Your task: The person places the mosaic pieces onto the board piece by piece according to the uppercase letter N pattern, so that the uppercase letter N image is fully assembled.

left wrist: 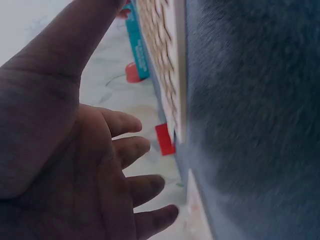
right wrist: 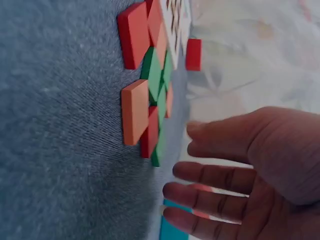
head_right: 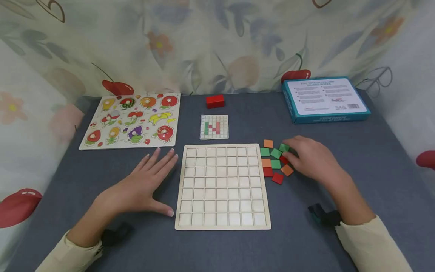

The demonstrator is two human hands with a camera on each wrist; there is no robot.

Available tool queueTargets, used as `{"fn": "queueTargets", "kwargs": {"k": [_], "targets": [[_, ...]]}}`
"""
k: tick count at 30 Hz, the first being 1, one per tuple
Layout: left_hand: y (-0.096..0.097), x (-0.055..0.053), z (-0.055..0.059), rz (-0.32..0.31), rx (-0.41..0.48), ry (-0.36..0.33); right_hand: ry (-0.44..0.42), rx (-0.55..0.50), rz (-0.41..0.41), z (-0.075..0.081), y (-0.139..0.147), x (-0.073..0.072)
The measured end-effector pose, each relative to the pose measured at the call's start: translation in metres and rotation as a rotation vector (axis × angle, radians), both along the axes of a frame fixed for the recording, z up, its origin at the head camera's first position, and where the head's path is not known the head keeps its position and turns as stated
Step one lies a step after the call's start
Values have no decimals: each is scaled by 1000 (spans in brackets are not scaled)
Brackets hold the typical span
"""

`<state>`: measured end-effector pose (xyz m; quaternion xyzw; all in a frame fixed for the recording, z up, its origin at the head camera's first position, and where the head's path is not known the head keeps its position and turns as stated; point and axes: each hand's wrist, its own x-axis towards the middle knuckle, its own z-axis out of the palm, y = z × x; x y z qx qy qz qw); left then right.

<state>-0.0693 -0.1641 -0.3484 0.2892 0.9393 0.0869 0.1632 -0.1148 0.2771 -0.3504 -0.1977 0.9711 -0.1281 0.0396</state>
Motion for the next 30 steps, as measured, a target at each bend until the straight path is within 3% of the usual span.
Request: {"fn": "queueTargets", "kwargs": {"k": [6, 13, 24, 30], "targets": [[7, -1, -10, -36, 16, -102, -88, 48, -59, -7, 0, -20], [13, -1, -14, -48, 8, -159, -102, 51, -79, -13, -1, -29], [16, -2, -15, -66, -3, -168, -120, -29, -175, -11, -8, -27], [16, -2, -17, -53, -19, -178, -59, -147, -192, -6, -16, -19]]}}
